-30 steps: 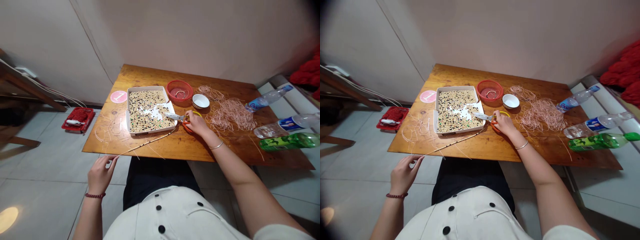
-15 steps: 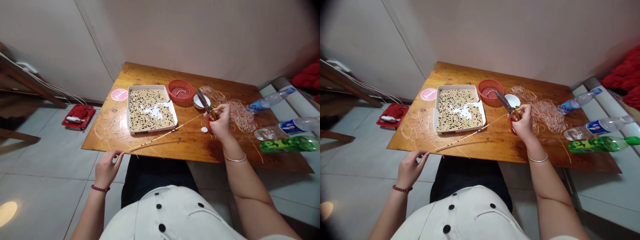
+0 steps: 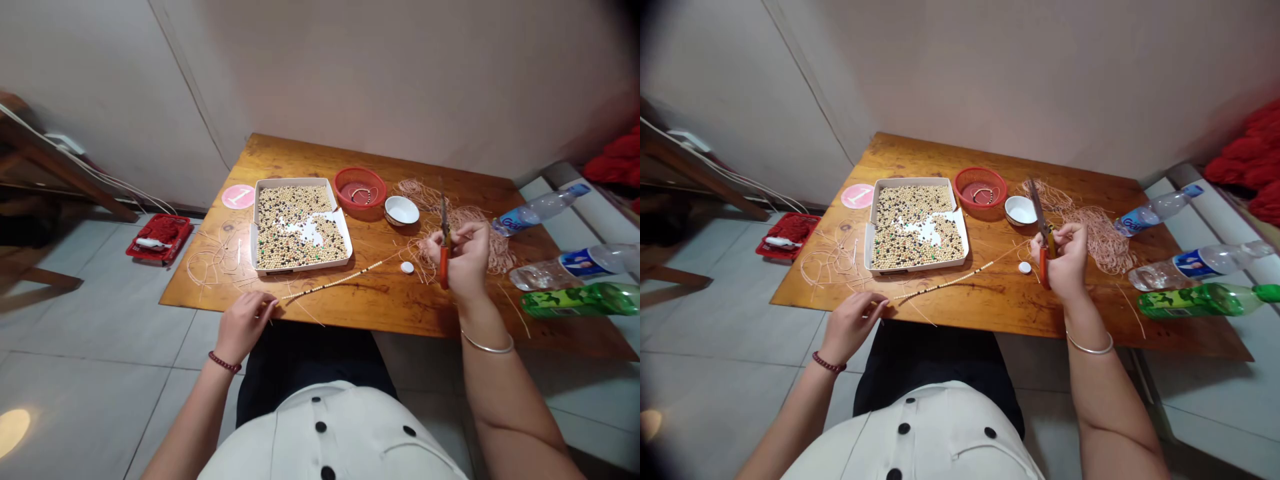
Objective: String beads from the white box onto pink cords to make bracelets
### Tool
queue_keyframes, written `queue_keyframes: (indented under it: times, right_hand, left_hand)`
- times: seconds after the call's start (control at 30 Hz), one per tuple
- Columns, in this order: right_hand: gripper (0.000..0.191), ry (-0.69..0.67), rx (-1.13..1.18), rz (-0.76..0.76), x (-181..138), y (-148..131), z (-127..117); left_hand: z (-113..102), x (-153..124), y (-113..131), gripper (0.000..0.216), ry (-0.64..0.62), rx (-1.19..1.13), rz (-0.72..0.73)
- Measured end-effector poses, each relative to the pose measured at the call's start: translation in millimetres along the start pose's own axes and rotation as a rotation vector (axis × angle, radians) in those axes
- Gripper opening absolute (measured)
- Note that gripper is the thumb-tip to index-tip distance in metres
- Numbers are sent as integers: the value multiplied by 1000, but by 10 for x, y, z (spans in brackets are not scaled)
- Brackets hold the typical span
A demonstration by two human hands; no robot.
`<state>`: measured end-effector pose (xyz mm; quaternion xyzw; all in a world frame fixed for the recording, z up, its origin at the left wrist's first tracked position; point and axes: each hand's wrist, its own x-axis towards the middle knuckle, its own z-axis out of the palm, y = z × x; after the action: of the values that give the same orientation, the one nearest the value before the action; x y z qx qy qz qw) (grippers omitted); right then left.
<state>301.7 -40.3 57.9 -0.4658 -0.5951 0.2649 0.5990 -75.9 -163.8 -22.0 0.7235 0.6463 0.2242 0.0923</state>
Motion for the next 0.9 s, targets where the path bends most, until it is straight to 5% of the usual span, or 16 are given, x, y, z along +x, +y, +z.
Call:
queue_keyframes:
  times: [0.23,0.43,0.63,0.9]
  right_hand:
    - [42,12,63,40,8,-84,-98]
    - [43,-6,97,72,34,-69,-157]
    - [46,-81,138,177,1,235,-139]
    - [43,-130,203,287,-114,461,-181]
  left_hand:
    - [148,136,127,28,0,185,62]
    - [366,194,234,23,68,11,93]
    - [412,260,201,22,191,-183,-66]
    - [441,315,339,21,317,-12,-205]
